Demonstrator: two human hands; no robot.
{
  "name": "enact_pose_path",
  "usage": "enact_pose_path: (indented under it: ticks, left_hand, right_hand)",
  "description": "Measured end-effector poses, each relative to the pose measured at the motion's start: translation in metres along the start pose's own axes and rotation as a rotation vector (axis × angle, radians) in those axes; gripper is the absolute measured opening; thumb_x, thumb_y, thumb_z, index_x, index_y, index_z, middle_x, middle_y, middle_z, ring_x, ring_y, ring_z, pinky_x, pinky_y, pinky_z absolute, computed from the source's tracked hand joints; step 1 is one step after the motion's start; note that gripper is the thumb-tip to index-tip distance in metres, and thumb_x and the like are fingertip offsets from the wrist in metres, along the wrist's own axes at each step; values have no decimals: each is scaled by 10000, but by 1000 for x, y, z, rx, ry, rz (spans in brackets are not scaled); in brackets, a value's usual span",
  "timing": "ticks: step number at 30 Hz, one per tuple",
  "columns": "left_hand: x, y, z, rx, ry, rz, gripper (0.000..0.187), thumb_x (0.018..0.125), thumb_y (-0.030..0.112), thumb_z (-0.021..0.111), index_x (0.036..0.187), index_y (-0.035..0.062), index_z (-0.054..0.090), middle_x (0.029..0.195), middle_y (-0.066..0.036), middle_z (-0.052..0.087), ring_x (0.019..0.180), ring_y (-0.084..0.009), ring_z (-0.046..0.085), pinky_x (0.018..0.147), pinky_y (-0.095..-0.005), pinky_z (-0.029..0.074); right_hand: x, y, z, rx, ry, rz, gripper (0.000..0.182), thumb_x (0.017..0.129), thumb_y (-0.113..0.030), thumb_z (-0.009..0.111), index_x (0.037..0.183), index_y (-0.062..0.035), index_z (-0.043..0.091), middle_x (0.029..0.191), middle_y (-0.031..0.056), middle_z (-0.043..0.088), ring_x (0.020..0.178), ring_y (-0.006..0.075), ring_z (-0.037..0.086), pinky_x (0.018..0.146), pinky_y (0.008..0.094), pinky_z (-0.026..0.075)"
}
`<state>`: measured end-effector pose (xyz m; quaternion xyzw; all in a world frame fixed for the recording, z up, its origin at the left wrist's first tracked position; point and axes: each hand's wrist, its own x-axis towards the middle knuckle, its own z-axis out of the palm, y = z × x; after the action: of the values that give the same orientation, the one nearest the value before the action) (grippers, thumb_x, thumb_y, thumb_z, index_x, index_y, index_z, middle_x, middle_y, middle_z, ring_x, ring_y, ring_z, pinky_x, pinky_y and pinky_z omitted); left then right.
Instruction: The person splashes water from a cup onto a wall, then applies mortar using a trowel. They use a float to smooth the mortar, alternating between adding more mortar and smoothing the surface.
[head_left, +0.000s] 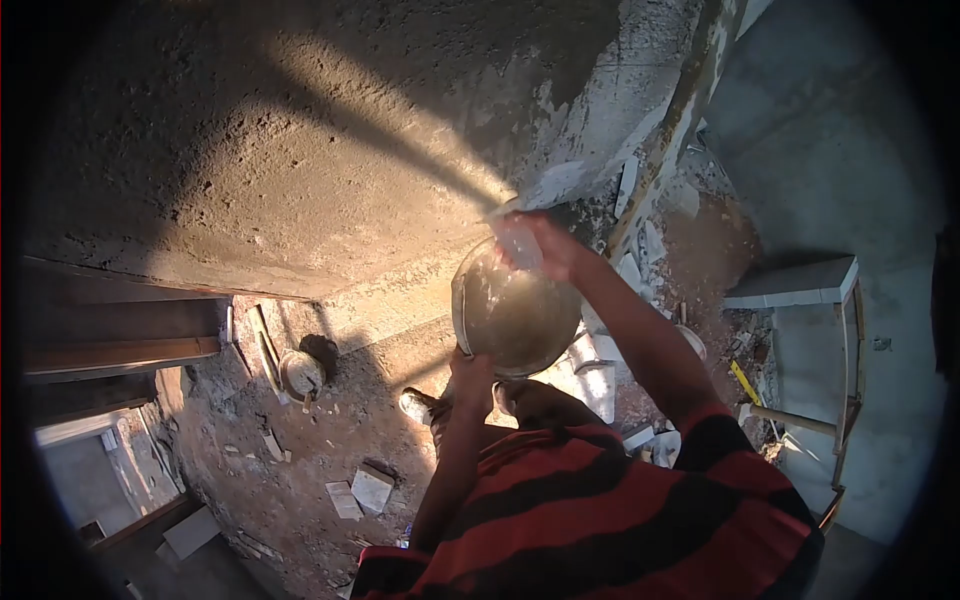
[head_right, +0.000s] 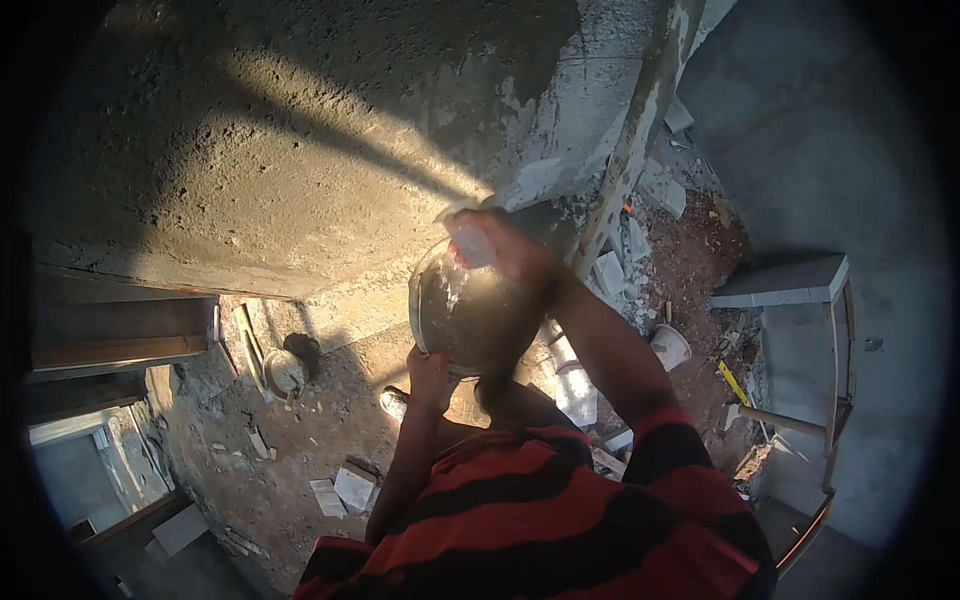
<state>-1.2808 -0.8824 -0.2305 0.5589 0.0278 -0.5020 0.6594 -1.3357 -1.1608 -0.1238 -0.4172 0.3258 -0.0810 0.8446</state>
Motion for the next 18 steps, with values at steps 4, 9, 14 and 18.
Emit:
enact_pose_path:
  ticks: [4, 9, 14, 18]
  left_hand:
    - [-4, 13, 9, 79, -41, 23, 367, 883, -58, 568, 1241, -89, 643, 1058, -152, 738, 897, -235, 750, 763, -362, 645]
    - [8, -1, 0, 100, -21, 109, 373, 899, -64, 548, 1258, -78, 647, 1087, -137, 742, 898, -208, 747, 737, -341, 628]
    - [12, 15, 3, 272, -10, 200, 405, 902, -112, 511, 1282, -56, 640, 1111, -111, 733, 916, -170, 727, 748, -303, 594]
    - [15, 21, 2, 261, -40, 183, 568, 843, -29, 604, 1410, -21, 621, 1178, -169, 776, 1051, -207, 727, 881, -341, 564]
  right_hand:
    - [9, -182, 15, -211, 205, -251, 473, 942, -383, 707, 1216, -12, 602, 866, 130, 668, 668, 197, 644, 575, 338, 530]
    - [3, -159, 10, -949, 285, -351, 495, 932, -383, 772, 1230, -13, 635, 1018, 153, 732, 891, 258, 729, 750, 376, 575]
    - [-15, 78, -17, -1986, 136, -537, 546, 914, -336, 723, 1386, -78, 630, 1444, 235, 627, 1372, 364, 583, 1193, 543, 387]
    - [11, 214, -58, -1689, 34, -338, 426, 1043, -301, 570, 1409, -96, 641, 1491, 196, 607, 1415, 319, 559, 1217, 505, 359]
